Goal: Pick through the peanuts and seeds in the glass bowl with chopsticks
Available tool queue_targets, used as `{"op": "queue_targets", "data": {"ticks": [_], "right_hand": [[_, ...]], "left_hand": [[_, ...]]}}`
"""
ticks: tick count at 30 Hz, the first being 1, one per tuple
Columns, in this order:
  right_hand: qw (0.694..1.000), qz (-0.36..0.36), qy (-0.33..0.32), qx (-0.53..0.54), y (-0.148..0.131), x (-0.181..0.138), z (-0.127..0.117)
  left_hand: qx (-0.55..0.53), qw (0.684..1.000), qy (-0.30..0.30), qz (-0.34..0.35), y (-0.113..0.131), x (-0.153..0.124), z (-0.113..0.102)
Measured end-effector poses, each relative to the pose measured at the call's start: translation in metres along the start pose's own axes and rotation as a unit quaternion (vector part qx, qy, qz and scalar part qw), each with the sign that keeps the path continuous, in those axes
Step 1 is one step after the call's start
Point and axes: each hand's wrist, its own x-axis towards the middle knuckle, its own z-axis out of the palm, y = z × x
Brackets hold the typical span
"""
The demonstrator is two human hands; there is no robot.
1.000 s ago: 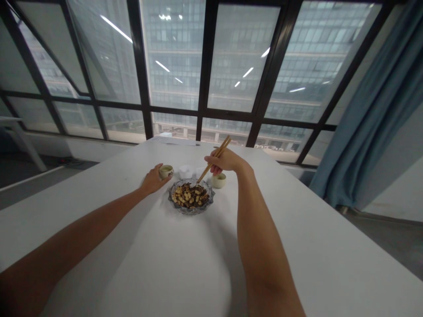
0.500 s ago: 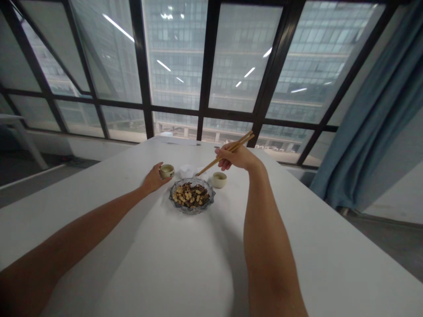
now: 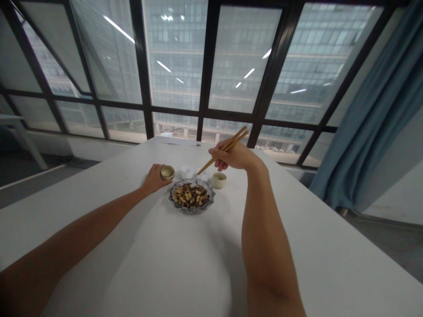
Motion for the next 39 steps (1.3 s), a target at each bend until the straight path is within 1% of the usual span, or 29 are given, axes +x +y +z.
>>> {"op": "queue_targets", "data": {"ticks": [3,5,8,14,21,25,32,39], "right_hand": [[1.000,-0.018,-0.014,0.011,-0.005,-0.004,-0.001],[1.000,-0.016,-0.017,0.010,-0.002,-0.002,-0.002],[0.999,0.013,-0.029,-0.006,0.009,0.005,0.000],[0.990,0.078,-0.114,-0.021,0.033,0.023,0.014],[0.982,0.105,-0.154,-0.025,0.040,0.033,0.035],[0.981,0.104,-0.163,-0.018,0.038,0.035,0.041],[0.982,0.097,-0.159,-0.041,0.032,0.032,0.040],[0.981,0.106,-0.162,-0.023,0.038,0.037,0.047]], "left_hand": [[-0.007,1.000,-0.006,0.010,0.000,0.000,0.000],[-0.010,1.000,-0.010,0.006,0.000,0.001,0.001],[-0.008,1.000,-0.017,0.003,0.001,0.001,0.002],[-0.008,1.000,-0.028,-0.002,0.004,0.001,0.002],[0.000,1.000,-0.027,0.015,0.007,0.002,0.002],[0.000,0.999,-0.024,0.023,0.010,0.001,0.001],[-0.005,0.999,-0.025,0.023,0.011,0.001,0.000],[-0.005,0.999,-0.021,0.026,0.010,0.001,0.001]]}}
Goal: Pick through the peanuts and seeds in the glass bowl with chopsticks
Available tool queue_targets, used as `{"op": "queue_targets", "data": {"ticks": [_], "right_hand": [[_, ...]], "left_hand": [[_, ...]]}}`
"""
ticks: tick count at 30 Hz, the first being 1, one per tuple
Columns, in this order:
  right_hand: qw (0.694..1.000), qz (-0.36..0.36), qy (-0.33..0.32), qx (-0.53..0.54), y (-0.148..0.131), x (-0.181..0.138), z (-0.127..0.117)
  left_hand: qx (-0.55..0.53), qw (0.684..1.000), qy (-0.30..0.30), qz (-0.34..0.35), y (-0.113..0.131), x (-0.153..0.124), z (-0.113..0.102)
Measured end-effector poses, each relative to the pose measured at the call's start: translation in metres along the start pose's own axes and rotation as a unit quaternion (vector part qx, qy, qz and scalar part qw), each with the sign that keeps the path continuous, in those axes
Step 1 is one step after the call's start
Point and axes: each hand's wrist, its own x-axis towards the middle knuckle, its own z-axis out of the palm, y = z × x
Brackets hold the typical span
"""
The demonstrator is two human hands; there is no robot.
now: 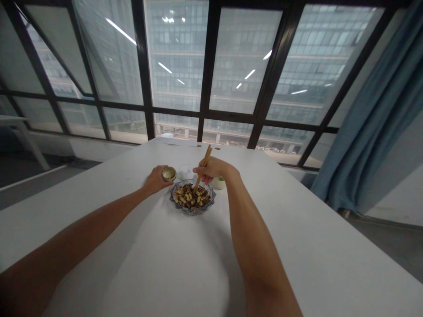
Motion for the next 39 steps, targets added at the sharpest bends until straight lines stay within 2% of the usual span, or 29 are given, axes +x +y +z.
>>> {"op": "queue_targets", "data": {"ticks": [8,11,14,18,21,26,32,39], "right_hand": [[0.999,-0.031,0.018,0.020,0.001,-0.002,-0.005],[0.994,-0.067,0.064,0.054,0.001,-0.007,-0.011],[0.975,-0.136,0.131,0.115,0.004,-0.010,-0.020],[0.956,-0.187,0.170,0.153,0.010,-0.014,-0.028],[0.958,-0.175,0.171,0.148,0.013,-0.016,-0.032],[0.968,-0.124,0.192,0.106,0.017,-0.015,-0.035],[0.972,-0.112,0.190,0.076,0.017,-0.016,-0.035],[0.972,-0.096,0.201,0.071,0.017,-0.019,-0.037]], "left_hand": [[-0.006,1.000,0.019,0.024,-0.002,0.000,0.001],[-0.021,0.997,0.047,0.054,-0.001,-0.001,0.000],[-0.041,0.992,0.082,0.081,-0.001,-0.002,-0.001],[-0.053,0.991,0.087,0.087,-0.002,-0.002,-0.002],[-0.054,0.994,0.074,0.061,-0.002,-0.002,-0.002],[-0.047,0.996,0.067,-0.025,-0.005,0.000,-0.002],[-0.056,0.990,0.060,-0.118,-0.012,0.002,0.000],[-0.045,0.987,0.019,-0.153,-0.018,0.006,0.003]]}}
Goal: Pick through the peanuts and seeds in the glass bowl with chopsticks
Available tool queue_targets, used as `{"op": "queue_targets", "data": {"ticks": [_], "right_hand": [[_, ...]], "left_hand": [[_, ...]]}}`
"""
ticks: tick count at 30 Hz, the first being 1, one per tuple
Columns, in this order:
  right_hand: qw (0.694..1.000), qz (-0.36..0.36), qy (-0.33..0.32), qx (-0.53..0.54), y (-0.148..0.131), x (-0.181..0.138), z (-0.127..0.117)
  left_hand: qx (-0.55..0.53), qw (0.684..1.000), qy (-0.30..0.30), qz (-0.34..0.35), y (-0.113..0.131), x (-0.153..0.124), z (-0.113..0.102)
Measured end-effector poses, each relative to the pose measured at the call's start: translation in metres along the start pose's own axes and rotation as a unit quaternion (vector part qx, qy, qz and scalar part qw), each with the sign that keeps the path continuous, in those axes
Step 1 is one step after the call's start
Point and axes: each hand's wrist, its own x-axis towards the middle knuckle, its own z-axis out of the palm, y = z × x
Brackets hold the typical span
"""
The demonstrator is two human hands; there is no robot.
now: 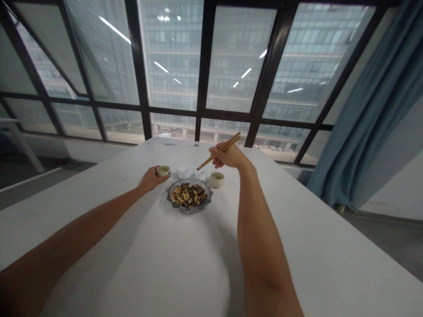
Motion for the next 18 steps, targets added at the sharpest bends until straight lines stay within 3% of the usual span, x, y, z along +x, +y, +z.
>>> {"op": "queue_targets", "data": {"ticks": [5,8,12,15,18], "right_hand": [[0.999,0.010,0.019,-0.025,0.006,0.001,-0.005],[0.998,0.020,0.027,-0.048,0.006,0.000,-0.006],[0.997,0.024,0.029,-0.067,0.004,-0.002,-0.007],[0.997,0.022,0.022,-0.065,0.005,-0.003,-0.008],[0.998,0.018,0.024,-0.059,0.005,-0.003,-0.010]], "left_hand": [[0.063,0.998,-0.009,0.011,0.017,0.014,0.002],[0.069,0.992,-0.024,0.100,0.053,0.023,0.010],[0.075,0.971,-0.113,0.198,0.113,0.032,0.039],[0.077,0.964,-0.166,0.194,0.140,0.034,0.063],[0.079,0.962,-0.200,0.170,0.148,0.034,0.074]]}}
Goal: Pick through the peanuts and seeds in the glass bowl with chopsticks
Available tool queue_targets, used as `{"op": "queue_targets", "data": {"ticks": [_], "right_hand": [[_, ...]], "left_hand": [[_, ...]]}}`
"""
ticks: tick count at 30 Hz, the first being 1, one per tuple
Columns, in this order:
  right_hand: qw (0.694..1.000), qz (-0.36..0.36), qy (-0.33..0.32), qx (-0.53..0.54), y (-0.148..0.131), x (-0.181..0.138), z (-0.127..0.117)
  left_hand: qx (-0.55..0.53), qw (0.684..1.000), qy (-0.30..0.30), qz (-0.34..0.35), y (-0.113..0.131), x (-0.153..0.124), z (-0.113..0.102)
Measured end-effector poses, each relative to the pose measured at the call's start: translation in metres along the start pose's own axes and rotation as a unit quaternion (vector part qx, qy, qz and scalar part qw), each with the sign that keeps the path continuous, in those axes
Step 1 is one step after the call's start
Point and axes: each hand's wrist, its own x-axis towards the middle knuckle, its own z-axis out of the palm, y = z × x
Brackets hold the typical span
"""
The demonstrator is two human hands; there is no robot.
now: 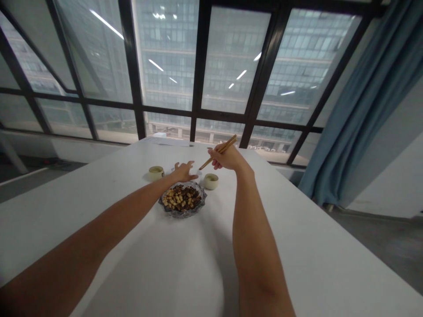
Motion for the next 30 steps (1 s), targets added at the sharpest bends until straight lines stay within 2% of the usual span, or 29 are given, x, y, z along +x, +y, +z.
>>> {"op": "queue_targets", "data": {"ticks": [3,8,11,18,23,26,30], "right_hand": [[1.000,0.005,0.009,0.002,-0.001,0.000,-0.001],[1.000,0.005,0.024,-0.002,-0.001,0.000,-0.001],[1.000,0.001,0.021,-0.002,0.000,0.001,-0.001],[1.000,-0.003,0.012,0.003,0.010,0.007,0.006],[0.999,0.025,-0.029,-0.018,0.025,0.013,0.016],[0.999,0.020,-0.012,-0.023,0.024,0.013,0.014],[1.000,0.017,0.002,-0.013,0.008,0.007,0.006]], "left_hand": [[-0.019,0.999,0.014,0.036,-0.001,-0.004,-0.002],[-0.062,0.982,0.056,0.166,-0.001,-0.016,-0.017],[-0.078,0.974,0.061,0.203,0.001,-0.020,-0.022],[-0.102,0.973,0.069,0.193,0.007,-0.022,-0.023],[-0.114,0.978,0.062,0.164,0.010,-0.018,-0.020],[-0.117,0.983,0.033,0.140,0.006,-0.013,-0.017],[-0.102,0.990,-0.018,0.098,0.001,-0.007,-0.012]]}}
